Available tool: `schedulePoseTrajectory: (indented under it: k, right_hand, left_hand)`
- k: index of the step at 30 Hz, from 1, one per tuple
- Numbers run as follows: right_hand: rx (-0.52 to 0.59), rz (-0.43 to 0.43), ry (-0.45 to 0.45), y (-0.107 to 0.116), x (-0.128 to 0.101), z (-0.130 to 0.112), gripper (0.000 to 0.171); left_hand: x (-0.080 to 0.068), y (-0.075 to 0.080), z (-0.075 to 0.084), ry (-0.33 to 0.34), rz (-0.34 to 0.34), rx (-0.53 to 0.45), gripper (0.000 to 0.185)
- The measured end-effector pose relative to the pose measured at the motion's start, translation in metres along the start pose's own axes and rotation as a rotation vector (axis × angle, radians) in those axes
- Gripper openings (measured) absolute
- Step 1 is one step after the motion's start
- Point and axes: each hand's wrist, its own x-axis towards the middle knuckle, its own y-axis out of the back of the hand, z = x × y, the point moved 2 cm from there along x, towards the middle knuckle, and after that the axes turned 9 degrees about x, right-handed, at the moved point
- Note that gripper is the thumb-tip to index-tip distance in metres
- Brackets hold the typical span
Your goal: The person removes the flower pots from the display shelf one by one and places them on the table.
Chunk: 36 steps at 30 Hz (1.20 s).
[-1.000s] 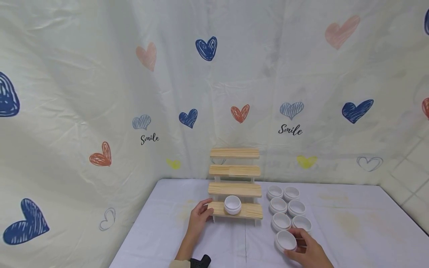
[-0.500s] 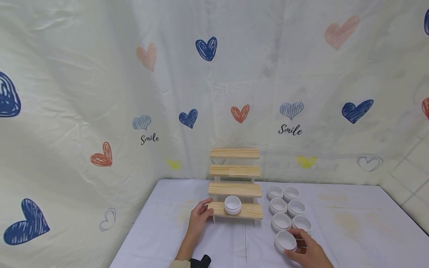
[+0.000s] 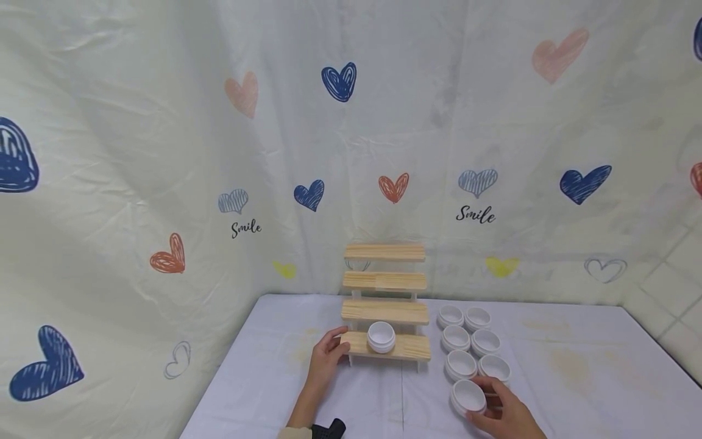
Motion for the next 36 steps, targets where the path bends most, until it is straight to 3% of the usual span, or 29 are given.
schedulePoseTrajectory:
  k: [5,10,16,24,31,36]
  right_hand:
    - [-0.026,0.002,0.028,0.005,-0.005,-0.005,0.067]
    - [-0.089,0.058,0.010,0.012,-0.009,-0.017,0.067]
    - [-0.119,0.171,0.198,0.011,-0.011,-0.042,0.056]
    - [-0.028,0.195,0.369,-0.012,0.004,-0.083,0.044]
    - [0.092,0.149,0.423,-0.034,0.024,-0.113,0.041]
    - [0.158,0.133,0.380,-0.050,0.042,-0.121,0.040]
  left_hand:
    - [0.000,0.001,-0.001,-0.005,0.001,0.006,0.036]
    - [0.001,0.001,-0.002,-0.019,-0.002,0.009,0.036]
    - [0.001,0.001,-0.002,-0.034,0.001,0.021,0.036]
    - [-0.001,0.000,-0.002,-0.005,0.005,0.030,0.037]
    - [-0.001,-0.001,-0.003,-0.033,-0.010,-0.011,0.038]
    - [0.002,0.000,-0.005,-0.010,-0.011,-0.020,0.038]
